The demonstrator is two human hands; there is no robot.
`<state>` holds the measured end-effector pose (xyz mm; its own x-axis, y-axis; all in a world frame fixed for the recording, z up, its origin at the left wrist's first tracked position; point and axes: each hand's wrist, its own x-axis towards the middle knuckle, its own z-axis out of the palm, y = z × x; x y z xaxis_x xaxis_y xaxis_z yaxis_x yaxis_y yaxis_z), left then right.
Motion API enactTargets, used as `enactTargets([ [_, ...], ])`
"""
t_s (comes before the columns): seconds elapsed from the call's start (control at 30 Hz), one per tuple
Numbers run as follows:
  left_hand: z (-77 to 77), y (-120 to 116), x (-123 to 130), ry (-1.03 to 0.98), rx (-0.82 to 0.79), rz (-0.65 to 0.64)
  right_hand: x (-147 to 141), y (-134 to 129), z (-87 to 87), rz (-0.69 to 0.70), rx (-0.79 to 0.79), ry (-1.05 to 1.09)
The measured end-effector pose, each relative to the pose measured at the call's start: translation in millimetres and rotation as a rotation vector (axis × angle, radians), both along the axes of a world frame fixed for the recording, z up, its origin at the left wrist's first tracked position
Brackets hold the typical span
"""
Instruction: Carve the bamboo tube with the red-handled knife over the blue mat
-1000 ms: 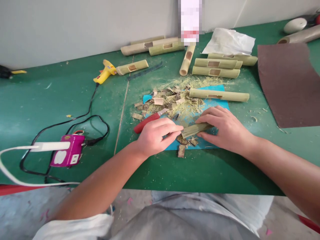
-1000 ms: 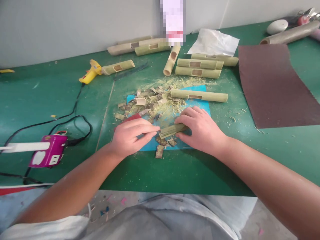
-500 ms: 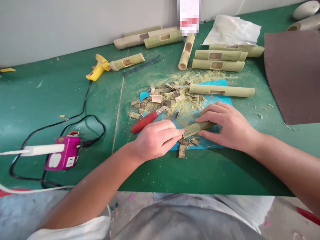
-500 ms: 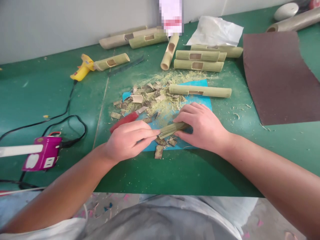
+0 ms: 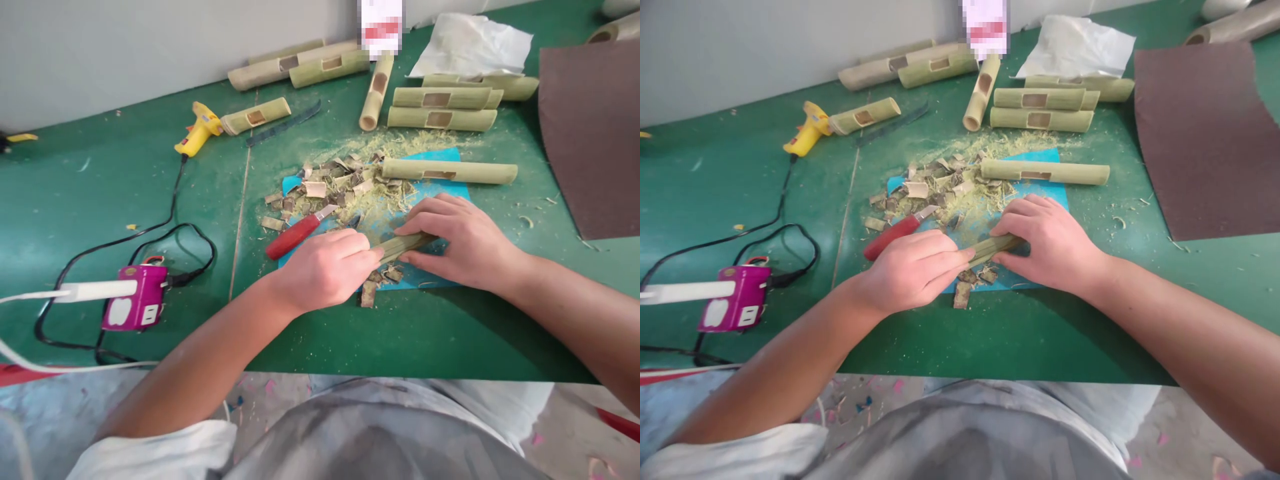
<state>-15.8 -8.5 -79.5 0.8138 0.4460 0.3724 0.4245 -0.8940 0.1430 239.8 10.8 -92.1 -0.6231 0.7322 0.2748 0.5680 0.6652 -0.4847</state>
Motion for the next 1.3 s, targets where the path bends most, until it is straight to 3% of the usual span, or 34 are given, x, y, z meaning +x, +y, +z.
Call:
enactTargets([
  [0.5,-2.6,2,0,0.006,0.087,-0.025,-1,2,1.2,0.014,-0.004,-0.007],
  [1.3,-12.2,6,-4,-0.169,-0.072,-0.017,0,3,2.8,-0.002,-0.037,-0.04],
])
